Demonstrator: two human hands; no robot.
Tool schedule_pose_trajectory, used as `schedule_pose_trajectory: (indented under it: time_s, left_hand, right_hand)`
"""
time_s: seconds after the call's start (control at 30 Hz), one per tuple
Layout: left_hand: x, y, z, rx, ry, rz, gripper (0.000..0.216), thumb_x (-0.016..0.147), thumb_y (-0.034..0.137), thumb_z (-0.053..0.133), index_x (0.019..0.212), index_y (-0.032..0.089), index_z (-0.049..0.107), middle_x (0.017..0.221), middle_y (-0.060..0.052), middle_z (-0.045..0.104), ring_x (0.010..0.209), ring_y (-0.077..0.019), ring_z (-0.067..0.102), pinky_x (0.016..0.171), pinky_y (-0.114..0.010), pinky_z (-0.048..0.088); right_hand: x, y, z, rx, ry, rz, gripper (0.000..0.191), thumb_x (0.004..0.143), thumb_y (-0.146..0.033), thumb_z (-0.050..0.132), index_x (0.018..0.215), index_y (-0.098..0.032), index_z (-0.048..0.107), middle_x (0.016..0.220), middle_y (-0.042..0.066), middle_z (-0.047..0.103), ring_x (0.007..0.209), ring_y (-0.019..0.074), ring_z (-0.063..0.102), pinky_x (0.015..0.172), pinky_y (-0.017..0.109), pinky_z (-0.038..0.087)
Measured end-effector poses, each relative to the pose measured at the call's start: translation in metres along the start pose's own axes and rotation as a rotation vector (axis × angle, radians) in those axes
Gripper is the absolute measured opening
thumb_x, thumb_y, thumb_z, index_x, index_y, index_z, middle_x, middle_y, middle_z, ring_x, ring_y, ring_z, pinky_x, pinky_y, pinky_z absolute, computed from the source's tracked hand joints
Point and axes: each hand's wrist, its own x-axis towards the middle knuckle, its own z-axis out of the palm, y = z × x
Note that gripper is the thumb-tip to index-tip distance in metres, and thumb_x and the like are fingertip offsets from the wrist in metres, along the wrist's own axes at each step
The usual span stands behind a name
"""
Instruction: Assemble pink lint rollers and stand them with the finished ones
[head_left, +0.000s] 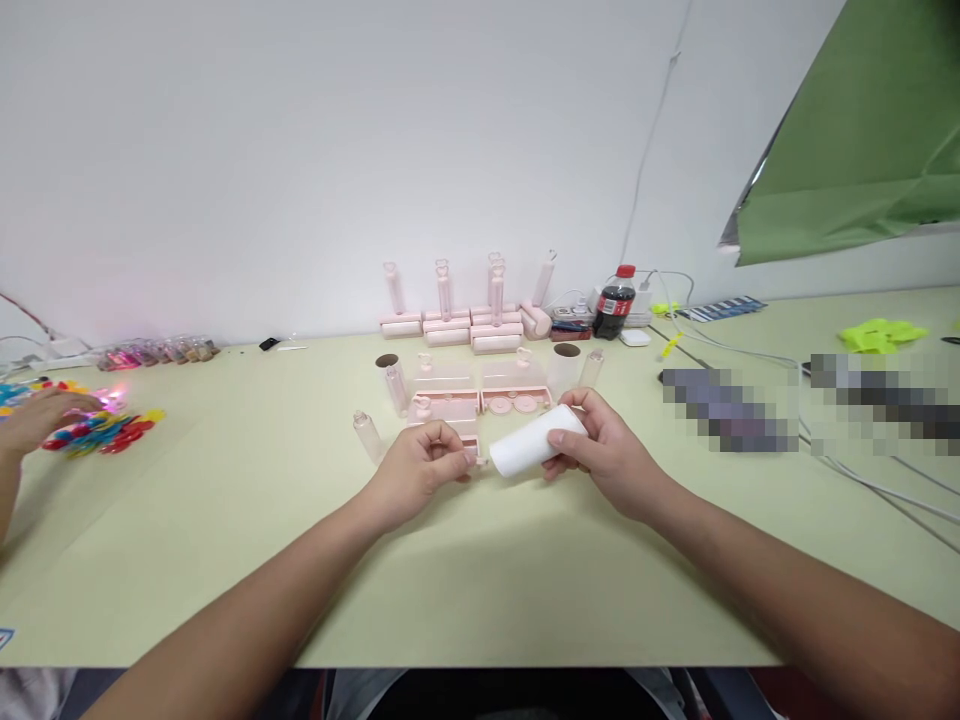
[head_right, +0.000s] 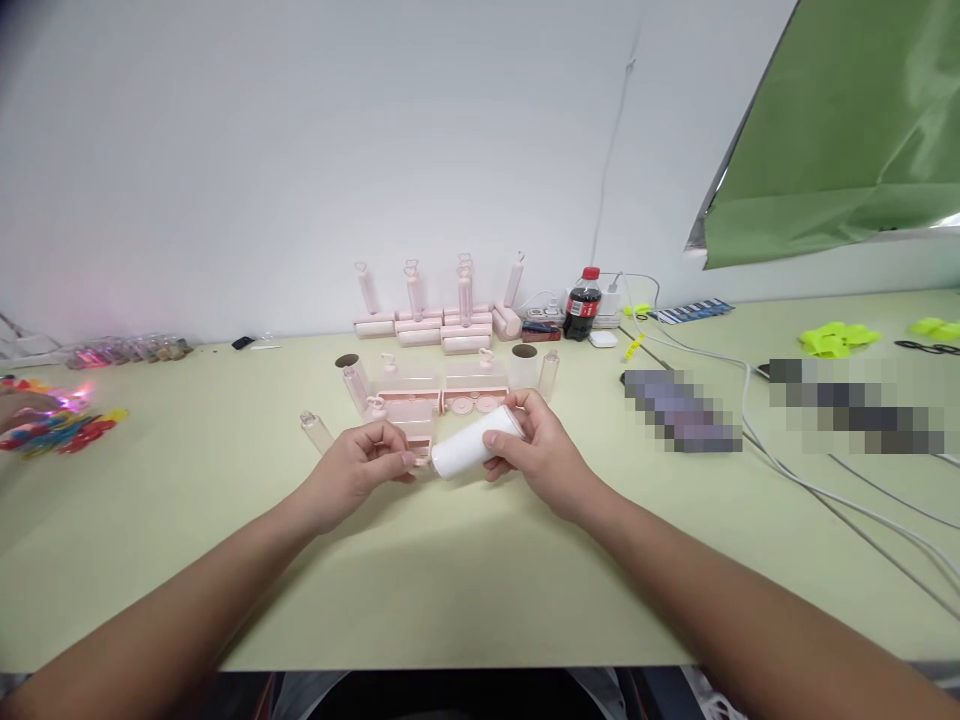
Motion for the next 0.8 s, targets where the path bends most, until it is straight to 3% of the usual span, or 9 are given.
schedule_pose_trajectory:
  time_s: [0.1, 0.23, 0.47, 0.6, 0.7, 0.8]
  left_hand:
    - [0.000, 0.001, 0.002, -0.114, 0.096, 0.058, 0.030, 0.073, 0.036, 0.074, 0.068, 0.017, 0.052, 0.071, 0.001, 0.058, 0.074, -0.0152, 0.065, 0.075, -0.033, 0.056]
    - [0.000, 0.001, 0.003, -0.215, 0.113, 0.146, 0.028, 0.074, 0.034, 0.074, 0.068, 0.017, 0.053, 0.075, 0.002, 0.055, 0.076, -0.0137, 0.063, 0.079, -0.034, 0.056]
    - [-0.003, 0.000, 0.005, -0.106, 0.139, 0.320, 0.027, 0.077, 0.032, 0.073, 0.065, 0.016, 0.055, 0.084, -0.001, 0.055, 0.079, -0.0119, 0.056, 0.078, -0.029, 0.051]
    - [-0.006, -0.001, 0.008, -0.121, 0.115, 0.337, 0.024, 0.076, 0.029, 0.075, 0.066, 0.016, 0.057, 0.089, -0.002, 0.057, 0.088, -0.0152, 0.061, 0.083, -0.031, 0.050]
    - [-0.008, -0.002, 0.011, -0.103, 0.087, 0.371, 0.022, 0.077, 0.028, 0.074, 0.068, 0.016, 0.059, 0.092, -0.004, 0.058, 0.096, -0.0191, 0.064, 0.089, -0.035, 0.049]
    - [-0.010, -0.003, 0.012, -0.026, 0.043, 0.391, 0.020, 0.079, 0.028, 0.072, 0.069, 0.016, 0.059, 0.096, -0.006, 0.061, 0.101, -0.0216, 0.063, 0.093, -0.038, 0.048]
  right_hand:
    - [-0.001, -0.001, -0.001, 0.112, -0.073, 0.043, 0.039, 0.072, -0.030, 0.075, 0.091, -0.023, 0.042, 0.093, -0.003, 0.058, 0.071, 0.0165, 0.067, 0.068, 0.038, 0.060]
    - [-0.002, 0.001, -0.002, 0.174, -0.170, 0.049, 0.038, 0.071, -0.024, 0.077, 0.083, -0.022, 0.042, 0.103, -0.001, 0.056, 0.081, 0.0185, 0.068, 0.070, 0.038, 0.059]
    - [-0.006, 0.005, 0.003, 0.180, -0.312, 0.035, 0.037, 0.073, -0.025, 0.078, 0.079, -0.021, 0.041, 0.109, 0.003, 0.056, 0.088, 0.0182, 0.064, 0.075, 0.038, 0.058]
    - [-0.007, 0.006, 0.005, 0.108, -0.417, 0.072, 0.036, 0.075, -0.028, 0.077, 0.094, -0.022, 0.047, 0.109, 0.005, 0.056, 0.086, 0.0185, 0.064, 0.068, 0.035, 0.058]
    - [-0.009, 0.010, 0.007, 0.058, -0.498, 0.130, 0.052, 0.075, -0.031, 0.077, 0.116, -0.025, 0.045, 0.106, 0.005, 0.054, 0.072, 0.0144, 0.061, 0.047, 0.022, 0.051]
    - [-0.011, 0.013, 0.009, 0.037, -0.536, 0.137, 0.070, 0.076, -0.033, 0.076, 0.133, -0.028, 0.036, 0.112, 0.007, 0.053, 0.069, 0.0115, 0.058, 0.047, 0.019, 0.045]
